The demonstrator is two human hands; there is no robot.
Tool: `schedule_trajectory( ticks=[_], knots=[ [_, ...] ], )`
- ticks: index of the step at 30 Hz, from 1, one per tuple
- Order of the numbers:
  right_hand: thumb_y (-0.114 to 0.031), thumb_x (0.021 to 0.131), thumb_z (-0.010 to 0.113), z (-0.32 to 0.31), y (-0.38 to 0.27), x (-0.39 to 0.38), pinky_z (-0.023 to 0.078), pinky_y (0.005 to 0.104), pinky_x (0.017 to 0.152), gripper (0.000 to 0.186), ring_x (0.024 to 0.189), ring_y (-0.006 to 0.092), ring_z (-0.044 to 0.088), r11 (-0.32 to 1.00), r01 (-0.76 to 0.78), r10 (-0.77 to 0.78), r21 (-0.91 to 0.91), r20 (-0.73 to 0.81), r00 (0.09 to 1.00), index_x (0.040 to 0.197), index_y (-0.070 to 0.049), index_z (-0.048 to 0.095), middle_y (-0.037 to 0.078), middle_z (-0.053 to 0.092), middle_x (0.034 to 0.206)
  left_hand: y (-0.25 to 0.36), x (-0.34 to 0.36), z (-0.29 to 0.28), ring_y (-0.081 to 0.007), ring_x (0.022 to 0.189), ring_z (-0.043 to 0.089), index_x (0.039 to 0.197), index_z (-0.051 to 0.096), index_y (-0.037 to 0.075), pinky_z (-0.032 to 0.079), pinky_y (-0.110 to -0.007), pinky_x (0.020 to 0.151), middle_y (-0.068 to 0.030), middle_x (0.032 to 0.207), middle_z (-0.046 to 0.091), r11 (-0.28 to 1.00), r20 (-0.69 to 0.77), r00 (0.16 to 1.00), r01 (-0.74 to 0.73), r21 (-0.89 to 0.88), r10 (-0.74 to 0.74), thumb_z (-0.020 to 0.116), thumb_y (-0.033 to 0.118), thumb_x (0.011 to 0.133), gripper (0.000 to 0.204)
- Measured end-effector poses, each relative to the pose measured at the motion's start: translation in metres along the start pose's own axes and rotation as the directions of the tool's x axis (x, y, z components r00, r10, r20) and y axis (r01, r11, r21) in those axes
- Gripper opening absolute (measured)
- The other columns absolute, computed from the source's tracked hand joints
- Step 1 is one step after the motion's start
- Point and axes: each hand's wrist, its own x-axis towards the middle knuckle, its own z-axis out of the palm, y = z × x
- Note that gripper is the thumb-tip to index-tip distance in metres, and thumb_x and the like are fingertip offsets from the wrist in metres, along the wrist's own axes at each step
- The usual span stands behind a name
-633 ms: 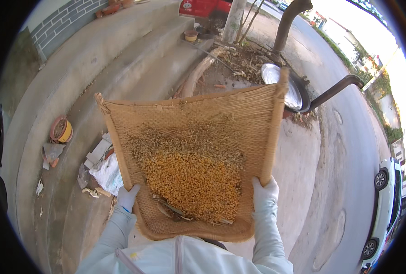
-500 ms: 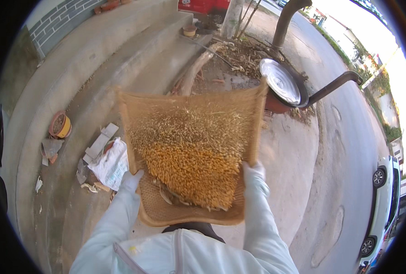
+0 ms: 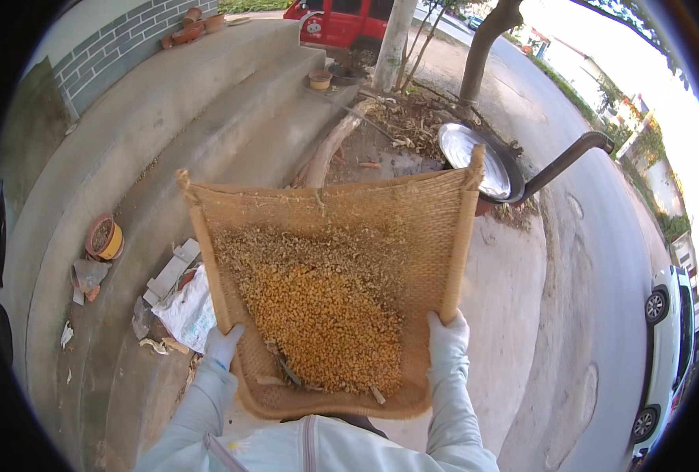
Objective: The person scoops corn kernels from a pile on the street into a woven winnowing tray using a green dustpan. They then repeatedly toss and shake the tray to separate lighter chaff from the kernels, occasionally picking out debris by hand. The cleaned kernels remain in the tray as the person continues the process.
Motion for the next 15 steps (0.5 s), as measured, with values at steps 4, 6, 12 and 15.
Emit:
schedule_trajectory(
  ticks=[4, 6, 12, 15],
  knots=[
    [-0.017, 0.092, 0.083, 0.034, 0.119, 0.032, 0.058, 0.0409, 0.081, 0.036, 0.087, 0.0204, 0.072, 0.992, -0.001, 0.008, -0.128, 0.052, 0.999, 0.125, -0.001, 0.077, 0.007, 0.079, 0.098, -0.022, 0.006, 0.032, -0.0451, 0.118, 0.076, 0.124, 0.078, -0.009, 0.058, -0.047, 0.1, -0.0327, 0.118, 0.08, 0.898, 0.002, 0.972, 0.217, 0.383, -0.235, 0.083, 0.052, 0.09, 0.07],
    [-0.017, 0.089, 0.084, 0.026, 0.155, 0.039, 0.058, 0.0396, 0.08, 0.037, 0.087, 0.02, 0.073, 0.974, 0.017, -0.009, -0.228, 0.034, 0.999, 0.122, 0.0, 0.078, 0.008, 0.08, 0.097, -0.021, -0.017, 0.026, -0.0463, 0.115, 0.077, 0.124, 0.078, -0.01, 0.058, -0.048, 0.099, -0.034, 0.117, 0.079, 0.918, 0.082, 0.982, 0.127, 0.375, -0.169, 0.083, 0.053, 0.089, 0.072],
    [-0.011, 0.091, 0.084, 0.021, 0.099, 0.029, 0.059, 0.0354, 0.08, 0.032, 0.087, 0.0171, 0.074, 0.991, -0.044, 0.055, -0.13, 0.083, 0.995, 0.12, 0.001, 0.079, 0.008, 0.081, 0.099, -0.029, -0.021, 0.02, -0.0461, 0.111, 0.078, 0.123, 0.078, -0.009, 0.059, -0.049, 0.097, -0.0331, 0.113, 0.08, 0.942, 0.046, 0.97, 0.22, 0.255, -0.239, 0.084, 0.055, 0.088, 0.074],
    [-0.009, 0.097, 0.082, -0.015, 0.044, 0.023, 0.058, 0.0345, 0.079, 0.025, 0.088, 0.0152, 0.072, 0.989, 0.145, -0.145, 0.005, -0.002, 0.989, 0.119, 0.001, 0.079, 0.006, 0.08, 0.1, 0.046, -0.031, 0.013, -0.0421, 0.119, 0.074, 0.134, 0.072, -0.01, 0.054, -0.046, 0.105, -0.0294, 0.125, 0.078, 0.962, 0.046, 0.973, 0.217, 0.166, -0.228, 0.086, 0.047, 0.09, 0.073]
  ],
)
